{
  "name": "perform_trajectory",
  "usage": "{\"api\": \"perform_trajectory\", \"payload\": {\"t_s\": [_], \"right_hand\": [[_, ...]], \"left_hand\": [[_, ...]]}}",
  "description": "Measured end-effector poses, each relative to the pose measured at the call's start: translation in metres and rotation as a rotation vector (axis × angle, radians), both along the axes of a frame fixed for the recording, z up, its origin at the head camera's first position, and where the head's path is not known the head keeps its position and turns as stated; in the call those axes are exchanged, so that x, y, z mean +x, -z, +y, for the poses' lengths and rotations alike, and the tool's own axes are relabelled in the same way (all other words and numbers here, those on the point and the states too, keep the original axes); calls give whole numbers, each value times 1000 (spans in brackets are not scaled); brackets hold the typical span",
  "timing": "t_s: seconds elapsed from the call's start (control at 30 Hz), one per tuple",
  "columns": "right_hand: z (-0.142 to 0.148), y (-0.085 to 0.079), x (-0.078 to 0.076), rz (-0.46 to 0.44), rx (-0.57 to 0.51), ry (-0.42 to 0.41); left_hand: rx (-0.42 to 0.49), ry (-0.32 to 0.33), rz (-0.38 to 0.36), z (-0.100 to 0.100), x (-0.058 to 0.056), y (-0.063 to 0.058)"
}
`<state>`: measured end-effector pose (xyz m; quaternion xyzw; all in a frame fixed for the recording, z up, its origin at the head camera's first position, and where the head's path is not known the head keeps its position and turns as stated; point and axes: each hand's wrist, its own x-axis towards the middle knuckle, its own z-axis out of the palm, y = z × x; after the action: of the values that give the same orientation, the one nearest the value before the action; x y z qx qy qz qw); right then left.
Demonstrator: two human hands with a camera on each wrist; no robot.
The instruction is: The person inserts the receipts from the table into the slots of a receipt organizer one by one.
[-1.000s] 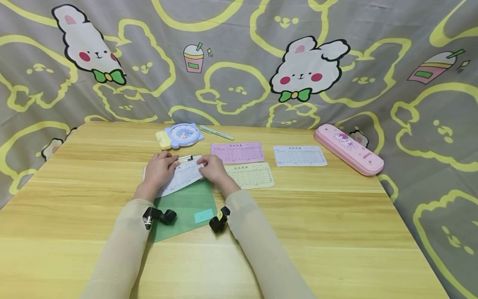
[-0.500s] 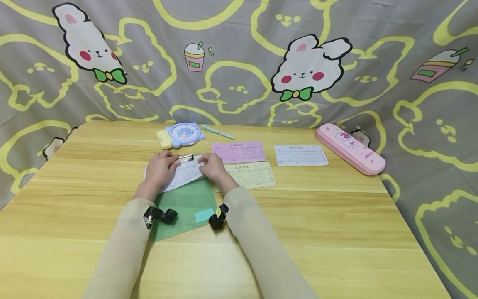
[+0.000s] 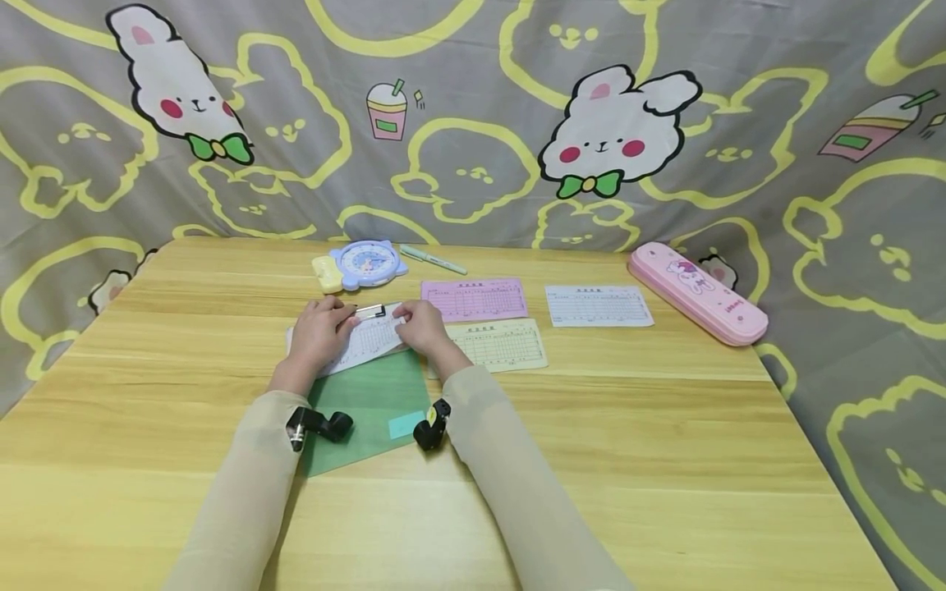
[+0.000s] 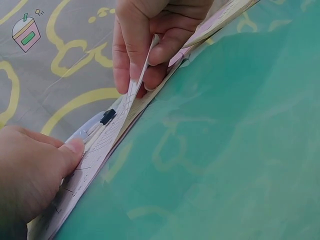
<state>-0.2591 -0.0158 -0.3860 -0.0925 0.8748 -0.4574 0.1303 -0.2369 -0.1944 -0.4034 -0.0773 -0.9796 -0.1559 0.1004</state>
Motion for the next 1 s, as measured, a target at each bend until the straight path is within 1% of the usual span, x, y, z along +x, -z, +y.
{"api": "perform_trajectory", "payload": {"t_s": [0.2,0.4,0.63,0.73,0.83,0.9,1.0], "right_hand": [[1,0,0,16,9,-2],[2,-2,1,6,-9,-7],[6,-2,2,14,-15,-11],[13,-5,4,-10,-74,-15],[24,-8,6,-11,-139,-38],[34,-11,7,10,-160,-58],[50,-16,10,64,-150,-88]], "left_hand": [[15,-4,8,1,0,-1],[16,-13,-7,2,1,-2],[16,-5,-23,2,1,-1],[16,-7,-25,1,0,0],[20,-11,-28,0,0,1],[28,-14,-28,0,0,1],[41,-13,-19,-1,1,2]]}}
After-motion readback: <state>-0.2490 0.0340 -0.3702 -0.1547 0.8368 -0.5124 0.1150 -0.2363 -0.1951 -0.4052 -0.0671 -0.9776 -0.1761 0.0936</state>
